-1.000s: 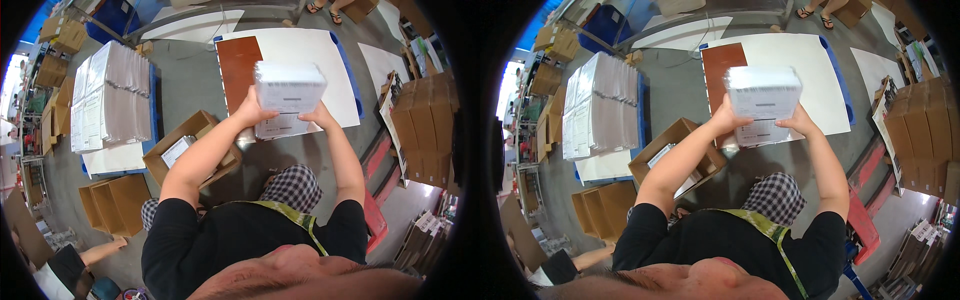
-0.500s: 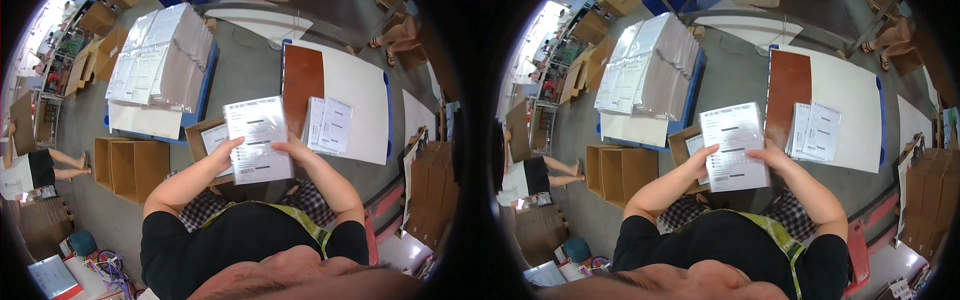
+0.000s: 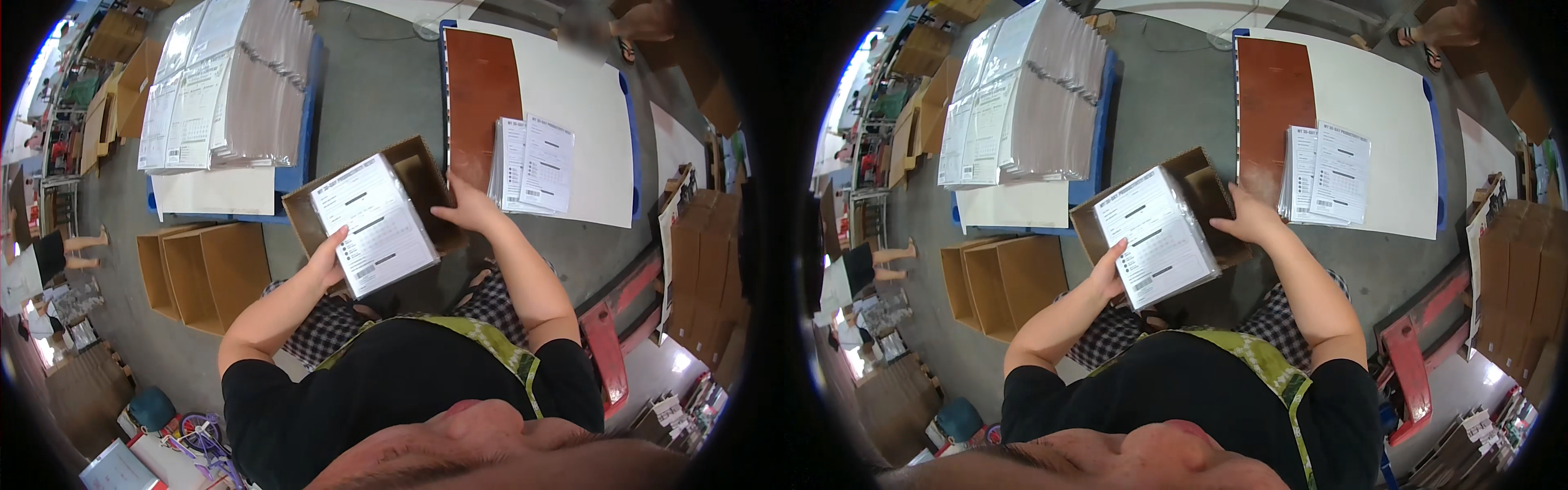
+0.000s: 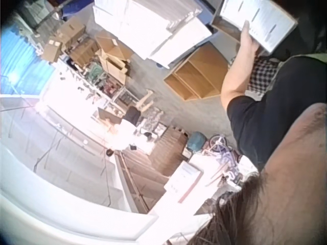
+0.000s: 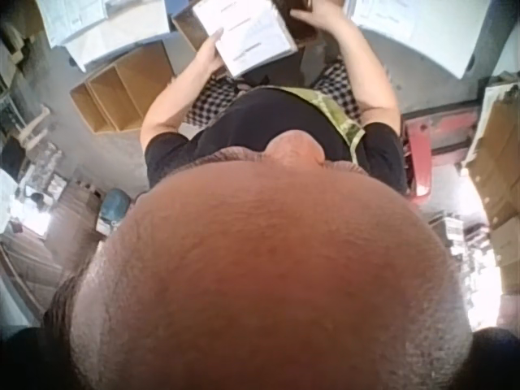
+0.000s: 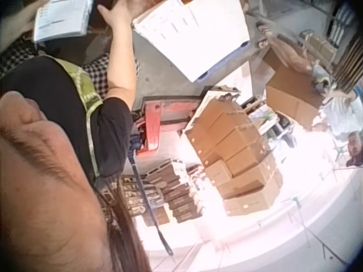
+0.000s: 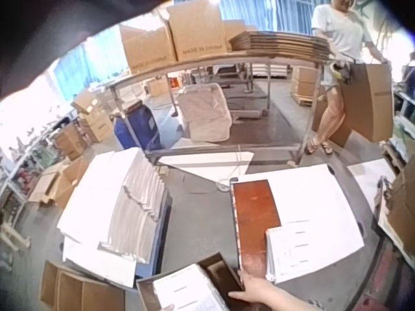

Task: The person picks up stacks of white paper documents and places them into a cardboard box. They arrange the documents in rows and adjust them to fit neatly inside the box. The person repeats this process with multiple stacks of documents.

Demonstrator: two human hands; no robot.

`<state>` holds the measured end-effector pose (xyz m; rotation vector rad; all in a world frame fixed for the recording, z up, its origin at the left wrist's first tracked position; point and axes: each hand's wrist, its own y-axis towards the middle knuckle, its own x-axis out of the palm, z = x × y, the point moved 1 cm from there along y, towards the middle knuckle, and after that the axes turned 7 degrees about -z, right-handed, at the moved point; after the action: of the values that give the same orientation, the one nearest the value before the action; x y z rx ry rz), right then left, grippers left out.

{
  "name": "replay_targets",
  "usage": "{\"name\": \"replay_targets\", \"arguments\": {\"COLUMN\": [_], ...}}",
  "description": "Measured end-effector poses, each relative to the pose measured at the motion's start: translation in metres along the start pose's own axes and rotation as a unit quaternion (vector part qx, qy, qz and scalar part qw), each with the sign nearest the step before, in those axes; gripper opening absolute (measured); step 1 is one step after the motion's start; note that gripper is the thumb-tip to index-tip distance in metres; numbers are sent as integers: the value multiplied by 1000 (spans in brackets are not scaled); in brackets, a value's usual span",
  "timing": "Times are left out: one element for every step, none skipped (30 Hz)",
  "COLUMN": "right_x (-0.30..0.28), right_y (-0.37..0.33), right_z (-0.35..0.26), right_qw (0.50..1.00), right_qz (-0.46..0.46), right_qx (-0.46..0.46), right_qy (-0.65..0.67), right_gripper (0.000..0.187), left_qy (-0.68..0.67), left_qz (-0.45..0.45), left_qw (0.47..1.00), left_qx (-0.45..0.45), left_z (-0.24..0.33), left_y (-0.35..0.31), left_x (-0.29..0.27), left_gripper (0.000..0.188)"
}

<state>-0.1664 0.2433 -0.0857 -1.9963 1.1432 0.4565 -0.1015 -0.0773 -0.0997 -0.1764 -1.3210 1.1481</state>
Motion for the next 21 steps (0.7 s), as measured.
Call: {"name": "replay_targets", "arguments": {"right_x": [7,6,5,3,2,3,6,7,9,11,13,12,12,10,12,14,11,11,13,12,15], "right_y": [5,9,13,16,17,17,16,17,18,18,18,16,17,14,14,18,19,19,19,21,23], "right_z": [5,3,2,2,1,1,2,3,6,9,11,10,6,6,6,5,6,5,2,0,4], "right_qw": [994,992,991,989,990,991,991,991,993,994,995,996,996,995,994,994,993,992,991,990,990], "right_qz": [-86,-89,-90,-91,-84,-74,-71,-65,-58,-52,-44,-39,-46,-52,-53,-54,-52,-56,-60,-62,-54], "right_qx": [52,64,75,86,78,70,74,76,68,60,55,43,43,51,44,38,34,40,46,50,41], "right_qy": [-49,-58,-67,-77,-82,-84,-84,-84,-82,-80,-75,-73,-70,-71,-81,-90,-102,-107,-112,-116,-123], "right_gripper": [63,61,59,58,53,53,53,54,54,54,54,54,54,53,53,53,52,52,52,52,52], "left_qy": [9,5,2,-1,-14,-16,-18,-18,-32,-13,8,30,46,63,82,100,98,90,81,74,75], "left_qz": [-12,-21,-31,-41,-53,-47,-42,-38,-61,-64,-65,-66,-47,-28,-9,10,29,25,21,18,6], "left_qw": [1000,1000,999,999,998,999,998,998,997,998,998,997,997,997,996,995,995,995,996,997,997], "left_qx": [5,-2,-6,-11,-6,-19,-32,-42,-43,-22,-5,12,29,29,29,27,19,21,22,26,32], "left_z": [-2,-3,-3,-4,-7,-7,-7,-4,-3,-5,-6,-6,-6,-8,-9,-9,-12,-18,-24,-27,-31], "left_y": [10,18,27,36,49,55,59,64,67,73,80,82,83,87,91,94,104,110,116,122,130], "left_x": [1,1,1,1,-6,-4,-3,-3,-7,-13,-19,-22,-24,-22,-20,-19,-23,-27,-30,-31,-33], "left_gripper": [62,63,64,65,65,65,66,66,65,65,65,64,63,63,64,64,64,64,64,63,63]}}
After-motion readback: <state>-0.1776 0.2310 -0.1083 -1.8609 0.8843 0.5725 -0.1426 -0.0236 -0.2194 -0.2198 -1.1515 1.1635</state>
